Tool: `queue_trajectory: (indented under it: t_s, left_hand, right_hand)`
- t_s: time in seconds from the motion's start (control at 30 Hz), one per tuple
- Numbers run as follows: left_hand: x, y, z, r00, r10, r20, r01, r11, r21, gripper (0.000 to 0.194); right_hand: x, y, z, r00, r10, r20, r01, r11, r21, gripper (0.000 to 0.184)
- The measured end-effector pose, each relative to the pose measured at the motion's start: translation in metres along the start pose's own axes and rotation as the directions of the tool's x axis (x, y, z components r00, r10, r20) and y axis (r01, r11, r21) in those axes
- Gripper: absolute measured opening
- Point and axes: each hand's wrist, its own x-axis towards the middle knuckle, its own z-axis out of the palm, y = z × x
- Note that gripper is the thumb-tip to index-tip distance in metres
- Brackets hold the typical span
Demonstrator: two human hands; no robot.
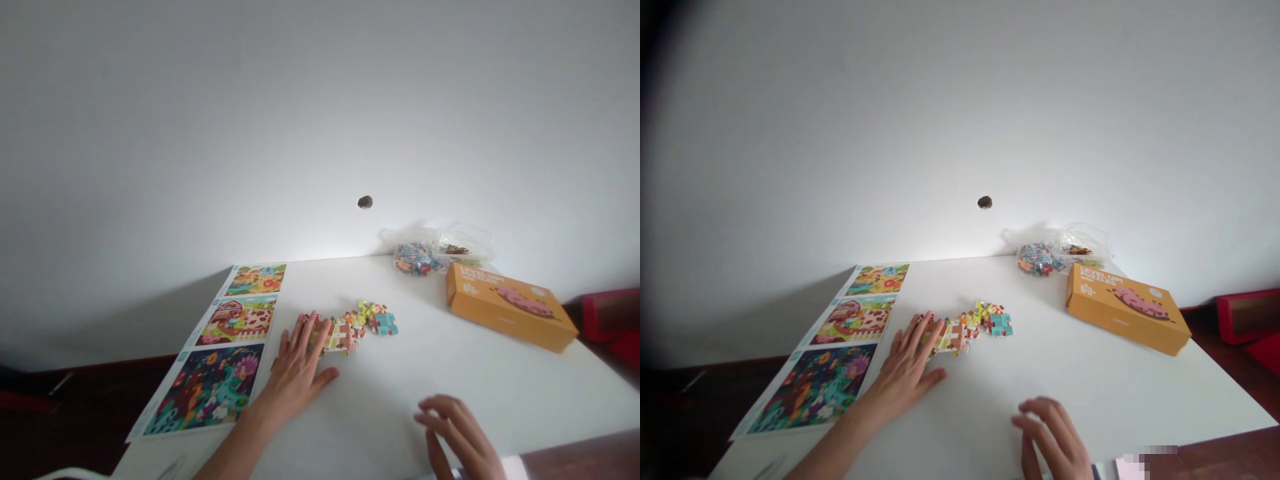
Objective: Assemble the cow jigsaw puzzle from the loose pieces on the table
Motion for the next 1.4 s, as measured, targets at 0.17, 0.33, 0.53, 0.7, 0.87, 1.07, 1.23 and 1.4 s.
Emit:
queue_trajectory:
  t_s: [0.17,0.33,0.53,0.7,0.87,1.07,1.23,1.4]
  left_hand:
    - [0.033,0.004,0.005,0.997,-0.030,-0.069,0.022,0.993,-0.114,0.064]
    - [0.058,-0.007,0.008,0.992,0.026,-0.125,-0.056,0.970,-0.236,0.071]
    - [0.067,-0.014,0.010,0.990,-0.010,-0.142,-0.034,0.952,-0.304,0.047]
    - [0.063,-0.020,0.003,0.992,0.045,-0.116,-0.089,0.911,-0.402,0.046]
    - [0.058,-0.027,-0.001,0.992,0.091,-0.091,-0.124,0.867,-0.482,0.048]
    - [0.060,-0.033,-0.001,0.992,0.090,-0.089,-0.124,0.825,-0.551,0.054]
    - [0.060,-0.037,-0.003,0.986,0.053,-0.160,-0.140,0.787,-0.601,0.045]
    - [0.059,-0.040,-0.004,0.983,0.034,-0.178,-0.135,0.795,-0.592,0.039]
  right_hand:
    - [0.079,0.047,0.022,0.964,0.123,0.236,-0.085,0.983,-0.165,0.067]
    - [0.142,0.080,0.067,0.889,0.036,0.456,0.036,0.988,-0.149,0.080]
    - [0.143,0.078,0.080,0.900,-0.129,0.417,0.133,0.991,0.020,0.064]
    - [0.129,0.056,0.066,0.871,-0.224,0.438,0.161,0.971,0.175,0.075]
    - [0.125,0.040,0.065,0.893,-0.181,0.413,0.048,0.949,0.313,0.080]
    - [0.165,0.052,0.085,0.864,0.023,0.503,-0.183,0.945,0.272,0.060]
    - [0.190,0.053,0.110,0.852,-0.024,0.524,-0.132,0.957,0.259,0.046]
    - [0.182,0.053,0.114,0.910,-0.068,0.409,-0.038,0.969,0.244,0.034]
